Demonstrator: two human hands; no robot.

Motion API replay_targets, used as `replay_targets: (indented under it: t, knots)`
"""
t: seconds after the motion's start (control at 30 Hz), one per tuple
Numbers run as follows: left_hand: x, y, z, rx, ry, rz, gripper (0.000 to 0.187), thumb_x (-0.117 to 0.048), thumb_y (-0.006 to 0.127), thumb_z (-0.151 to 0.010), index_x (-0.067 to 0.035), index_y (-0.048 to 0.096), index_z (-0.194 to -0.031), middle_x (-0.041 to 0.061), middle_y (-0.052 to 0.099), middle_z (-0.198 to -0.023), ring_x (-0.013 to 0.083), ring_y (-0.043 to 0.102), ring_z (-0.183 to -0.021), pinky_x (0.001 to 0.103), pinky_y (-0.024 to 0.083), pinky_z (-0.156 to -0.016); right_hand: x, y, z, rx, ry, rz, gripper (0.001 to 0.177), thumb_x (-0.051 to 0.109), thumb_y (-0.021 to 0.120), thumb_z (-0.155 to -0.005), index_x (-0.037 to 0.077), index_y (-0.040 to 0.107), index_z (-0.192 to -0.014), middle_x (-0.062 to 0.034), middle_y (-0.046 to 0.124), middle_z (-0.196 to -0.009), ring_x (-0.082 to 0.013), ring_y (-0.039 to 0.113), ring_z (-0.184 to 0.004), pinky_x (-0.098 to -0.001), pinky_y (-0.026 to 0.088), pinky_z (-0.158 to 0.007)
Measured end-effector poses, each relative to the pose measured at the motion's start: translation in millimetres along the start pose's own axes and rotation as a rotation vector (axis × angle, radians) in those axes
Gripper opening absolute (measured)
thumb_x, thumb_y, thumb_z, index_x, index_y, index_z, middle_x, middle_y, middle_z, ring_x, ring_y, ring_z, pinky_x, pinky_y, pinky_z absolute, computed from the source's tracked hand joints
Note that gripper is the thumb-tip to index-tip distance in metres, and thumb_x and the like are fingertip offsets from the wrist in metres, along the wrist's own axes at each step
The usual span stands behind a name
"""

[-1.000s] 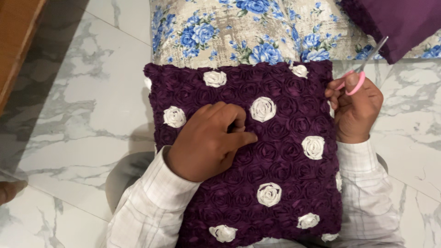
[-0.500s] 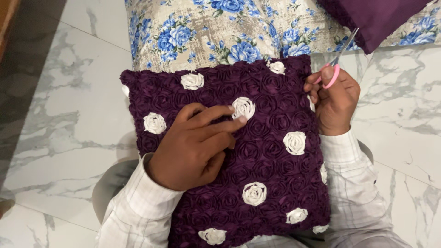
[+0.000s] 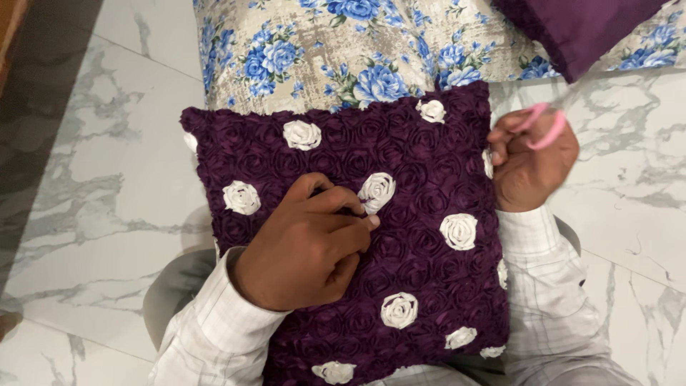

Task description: The person uses scissors to trim the edges and fabric of a purple floral-textured pillow, turning the pillow over to work on different sides while sitting on the floor.

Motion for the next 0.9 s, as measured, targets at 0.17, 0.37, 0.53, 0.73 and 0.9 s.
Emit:
replay_targets:
  t: [0.17,0.37,0.53,0.73,0.9]
  knots:
    - [0,-1,0,0.005,0.016,-0.008,0.011,0.002,0.074,-0.072,-0.006,0.071,-0.079,0.004,0.077,-0.092,0.0214,0.068,-0.099,0.042,0.046,-0.091,8,-6,9,-0.091,-0.093,-0.104,0.039,0.036,0.061,-0.115,0.000,0.063,-0.099,-0.0154,0.066,-0.089,-0.0209,0.061,-0.070,-0.0293,0.044,-0.057]
    - [0,0,0,0.025,0.025,-0.010,0.011,0.002,0.073,-0.069,-0.006,0.069,-0.075,0.004,0.078,-0.094,0.0222,0.068,-0.099,0.045,0.046,-0.091,28,20,10,0.165,-0.195,0.013,0.045,0.045,0.066,-0.109,0.002,0.065,-0.099,-0.0184,0.069,-0.094,-0.0267,0.067,-0.083,-0.0336,0.051,-0.071]
    - [-7,-7,-13,0.014,-0.013,-0.034,0.013,-0.001,0.073,-0.069,-0.005,0.069,-0.081,0.007,0.075,-0.089,0.0256,0.068,-0.098,0.043,0.047,-0.084,30,28,20,0.213,-0.120,0.041,0.044,0.048,0.074,-0.101,0.004,0.070,-0.100,-0.0152,0.071,-0.087,-0.0234,0.071,-0.076,-0.0343,0.059,-0.069]
    - [-23,-11,-57,0.093,-0.163,-0.336,0.008,-0.008,0.074,-0.078,-0.006,0.068,-0.084,0.009,0.064,-0.069,0.0309,0.062,-0.072,0.046,0.045,-0.066,21,39,38,0.207,-0.072,-0.067,0.048,0.050,0.075,-0.099,0.002,0.069,-0.100,-0.0150,0.068,-0.091,-0.0254,0.068,-0.081,-0.0363,0.060,-0.073]
    - [-29,-3,-94,-0.072,-0.220,-0.521,0.018,-0.013,0.074,-0.089,-0.005,0.059,-0.083,0.014,0.059,-0.072,0.0357,0.060,-0.071,0.048,0.046,-0.064,34,57,63,0.209,-0.077,-0.102,0.048,0.049,0.075,-0.098,0.002,0.067,-0.098,-0.0135,0.067,-0.094,-0.0248,0.066,-0.084,-0.0369,0.059,-0.074]
Point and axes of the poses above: each hand's wrist, its own z-axis away from the middle knuckle, its own y-axis out of the palm, x = y × z, the point moved 6 cm from there along -z, towards the middle knuckle
